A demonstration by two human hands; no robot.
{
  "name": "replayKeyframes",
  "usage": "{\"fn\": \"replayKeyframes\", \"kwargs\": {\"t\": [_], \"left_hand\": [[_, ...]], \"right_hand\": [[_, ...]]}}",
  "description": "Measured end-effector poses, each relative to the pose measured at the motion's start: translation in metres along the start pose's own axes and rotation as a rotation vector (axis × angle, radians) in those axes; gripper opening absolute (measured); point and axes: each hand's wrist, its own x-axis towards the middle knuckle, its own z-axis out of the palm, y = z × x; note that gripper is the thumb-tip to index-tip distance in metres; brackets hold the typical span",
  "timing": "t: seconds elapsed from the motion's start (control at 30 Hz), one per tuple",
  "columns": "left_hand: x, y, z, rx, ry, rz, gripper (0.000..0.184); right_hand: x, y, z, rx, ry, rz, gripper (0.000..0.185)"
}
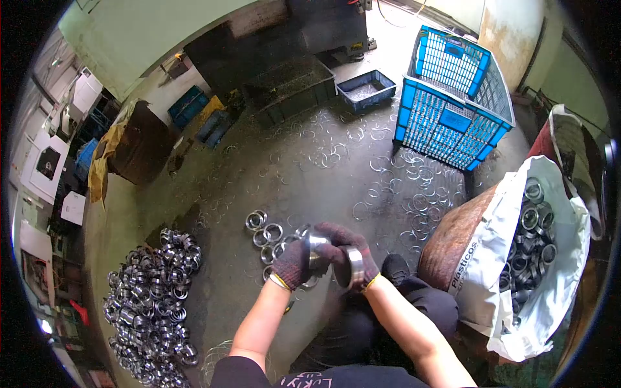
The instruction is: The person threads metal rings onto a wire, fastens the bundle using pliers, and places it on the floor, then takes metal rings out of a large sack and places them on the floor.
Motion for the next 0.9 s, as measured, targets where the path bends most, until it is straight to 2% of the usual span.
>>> {"fn": "replayKeyframes", "kwargs": {"t": [0.07,0.13,0.2,0.23,0.27,0.33,0.37,0.47,0.5,0.53,0.57,0.67,0.7,0.73,0.8,0.83,0.9], "left_hand": [[0.001,-0.003,-0.001,0.033,-0.048,0.177,0.028],[0.007,-0.024,0.007,0.143,-0.116,0.191,0.027],[0.006,-0.049,0.018,-0.055,-0.11,0.191,0.024],[0.01,-0.04,0.014,-0.07,-0.015,0.189,0.018],[0.013,-0.041,0.014,-0.073,-0.015,0.189,0.018],[0.019,-0.046,0.016,0.316,0.028,0.458,0.019],[0.017,-0.049,0.015,0.259,-0.063,0.347,0.031],[0.014,-0.05,0.016,0.306,-0.126,0.247,0.034],[0.012,-0.053,0.016,0.304,-0.126,0.246,0.034],[0.011,-0.056,0.016,0.373,-0.026,0.399,0.035],[0.009,-0.059,0.017,0.439,0.076,0.551,0.036],[0.005,-0.063,0.018,0.441,0.165,0.498,0.034],[0.003,-0.061,0.022,0.693,0.413,0.6,0.037],[0.001,-0.056,0.019,0.691,0.414,0.597,0.037],[-0.001,-0.042,0.01,0.171,0.097,0.248,0.036],[0.001,-0.04,0.008,0.29,0.1,0.289,0.04],[0.0,-0.038,0.01,0.291,0.138,0.355,0.041]], "right_hand": [[0.004,0.011,-0.002,-0.087,0.01,-0.155,0.043],[0.004,0.006,-0.008,-0.202,0.012,-0.168,0.042],[0.003,-0.005,-0.009,0.18,-0.047,0.16,0.045],[0.007,0.001,-0.017,0.262,-0.052,0.142,0.048],[0.009,0.006,-0.018,0.308,-0.053,0.147,0.05],[0.01,0.011,-0.019,0.424,-0.017,0.155,0.062],[0.009,0.012,-0.019,0.422,-0.015,0.156,0.062],[0.008,0.017,-0.022,0.433,0.032,0.187,0.059],[0.01,0.021,-0.025,0.607,0.046,0.19,0.056],[0.013,0.023,-0.028,0.781,0.061,0.192,0.054],[0.015,0.024,-0.032,1.018,-0.145,0.119,0.047],[0.011,0.01,-0.024,1.159,-0.08,0.251,0.045],[0.014,0.019,-0.026,1.18,-0.161,0.198,0.047],[0.014,0.019,-0.025,1.179,-0.16,0.202,0.047],[0.014,0.019,-0.024,1.214,-0.147,0.185,0.049],[0.015,0.019,-0.024,1.213,-0.143,0.185,0.049],[0.016,0.018,-0.024,1.156,-0.099,0.201,0.052]]}}
